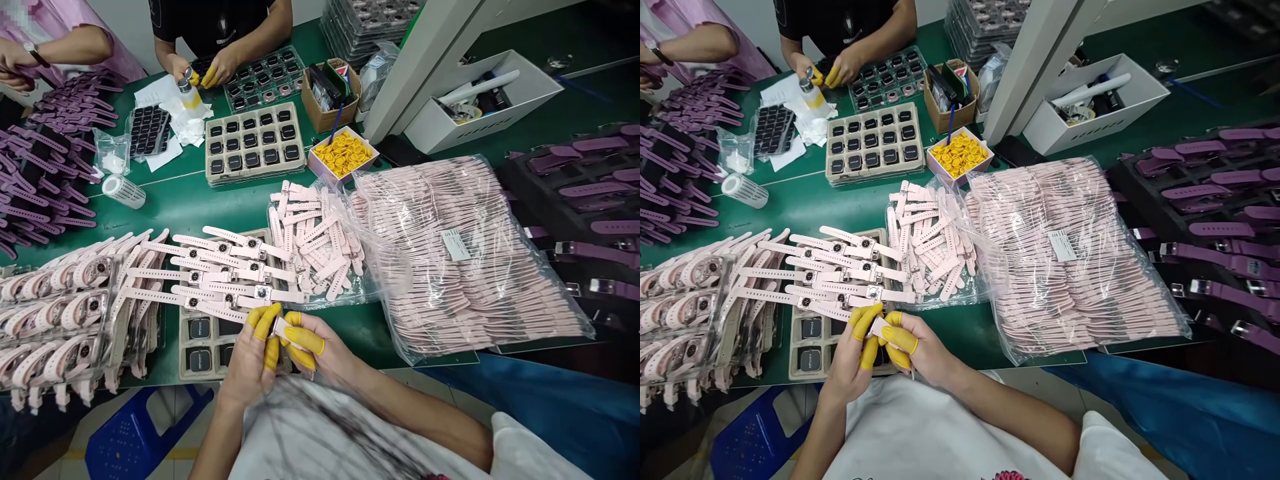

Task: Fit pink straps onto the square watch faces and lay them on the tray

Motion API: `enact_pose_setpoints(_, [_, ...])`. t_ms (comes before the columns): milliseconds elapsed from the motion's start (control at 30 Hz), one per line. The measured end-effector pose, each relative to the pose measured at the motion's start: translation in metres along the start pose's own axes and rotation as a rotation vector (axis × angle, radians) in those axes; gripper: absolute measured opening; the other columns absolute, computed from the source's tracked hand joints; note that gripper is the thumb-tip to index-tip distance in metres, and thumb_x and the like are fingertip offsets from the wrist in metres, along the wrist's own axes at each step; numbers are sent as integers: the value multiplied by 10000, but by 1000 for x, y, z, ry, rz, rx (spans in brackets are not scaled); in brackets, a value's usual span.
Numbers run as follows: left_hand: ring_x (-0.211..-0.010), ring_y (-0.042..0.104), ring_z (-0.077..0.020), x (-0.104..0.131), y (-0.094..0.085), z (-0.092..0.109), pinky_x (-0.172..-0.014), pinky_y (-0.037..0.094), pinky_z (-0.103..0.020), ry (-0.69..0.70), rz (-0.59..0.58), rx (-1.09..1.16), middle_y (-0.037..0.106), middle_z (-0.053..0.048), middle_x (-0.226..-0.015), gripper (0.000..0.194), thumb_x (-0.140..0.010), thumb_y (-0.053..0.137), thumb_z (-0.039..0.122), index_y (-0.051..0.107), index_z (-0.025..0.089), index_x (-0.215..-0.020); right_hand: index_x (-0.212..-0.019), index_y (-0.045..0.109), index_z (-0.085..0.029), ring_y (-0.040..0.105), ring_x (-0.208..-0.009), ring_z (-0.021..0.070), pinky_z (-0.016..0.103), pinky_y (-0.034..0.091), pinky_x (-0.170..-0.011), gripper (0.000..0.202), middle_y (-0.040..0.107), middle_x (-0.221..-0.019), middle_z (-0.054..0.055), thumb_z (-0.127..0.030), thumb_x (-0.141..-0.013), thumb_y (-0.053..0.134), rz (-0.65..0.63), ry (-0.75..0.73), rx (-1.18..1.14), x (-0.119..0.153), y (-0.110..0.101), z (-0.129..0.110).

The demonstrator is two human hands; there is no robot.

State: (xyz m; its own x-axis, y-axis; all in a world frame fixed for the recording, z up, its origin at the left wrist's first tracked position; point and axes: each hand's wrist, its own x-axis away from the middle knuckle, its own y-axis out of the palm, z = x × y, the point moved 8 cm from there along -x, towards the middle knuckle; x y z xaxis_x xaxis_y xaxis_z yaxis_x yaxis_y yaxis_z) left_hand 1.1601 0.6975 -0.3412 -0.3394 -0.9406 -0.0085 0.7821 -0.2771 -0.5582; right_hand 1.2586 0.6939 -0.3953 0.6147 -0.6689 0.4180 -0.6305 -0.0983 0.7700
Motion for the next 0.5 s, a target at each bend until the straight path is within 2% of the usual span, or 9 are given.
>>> enact_pose_setpoints(67, [-1330, 515, -277, -1, 0, 0, -1105, 455, -437, -25, -48, 26, 501, -142, -1436, 527, -1056, 375, 257, 349, 263, -1583, -812, 549, -203, 314, -350, 68, 220, 282, -401, 346, 455, -430, -107, -507, -920, 672, 6, 11, 7, 0, 1, -1])
enact_pose_setpoints(133, [-1270, 546, -266, -2, -4, 3, -1073, 477, -422, -20, -42, 11, 517, -138, -1385, 513, -1050, 377, 256, 380, 257, -1563, -798, 546, -201, 309, -351, 63, 214, 267, -393, 351, 445, -427, -109, -504, -921, 673, 25, 22, 26, 1, 1, -3])
enact_pose_setpoints(233, [-1175, 575, -266, -3, -9, 5, -1005, 511, -410, 12, -31, -142, 546, -136, -1285, 519, -1005, 468, 226, 430, 237, -1523, -790, 537, -203, 292, -346, 60, 209, 238, -375, 380, 425, -422, -119, -534, -908, 681, 59, 48, 69, 3, 2, -7])
enact_pose_setpoints(333, [-1188, 564, -300, 1, -8, 3, -987, 519, -434, 44, -87, -264, 559, -154, -1276, 546, -976, 527, 239, 436, 212, -1513, -804, 545, -198, 296, -347, 58, 207, 221, -362, 386, 428, -431, -119, -542, -902, 690, 55, 87, 119, 3, 2, -4])
enact_pose_setpoints(500, [-1266, 567, -262, 10, -7, -5, -1062, 494, -419, 18, -131, -14, 564, -142, -1371, 493, -1036, 407, 217, 407, 245, -1528, -831, 565, -191, 303, -385, 57, 204, 214, -373, 388, 421, -490, -115, -551, -906, 691, -27, 84, 120, 3, 3, 6])
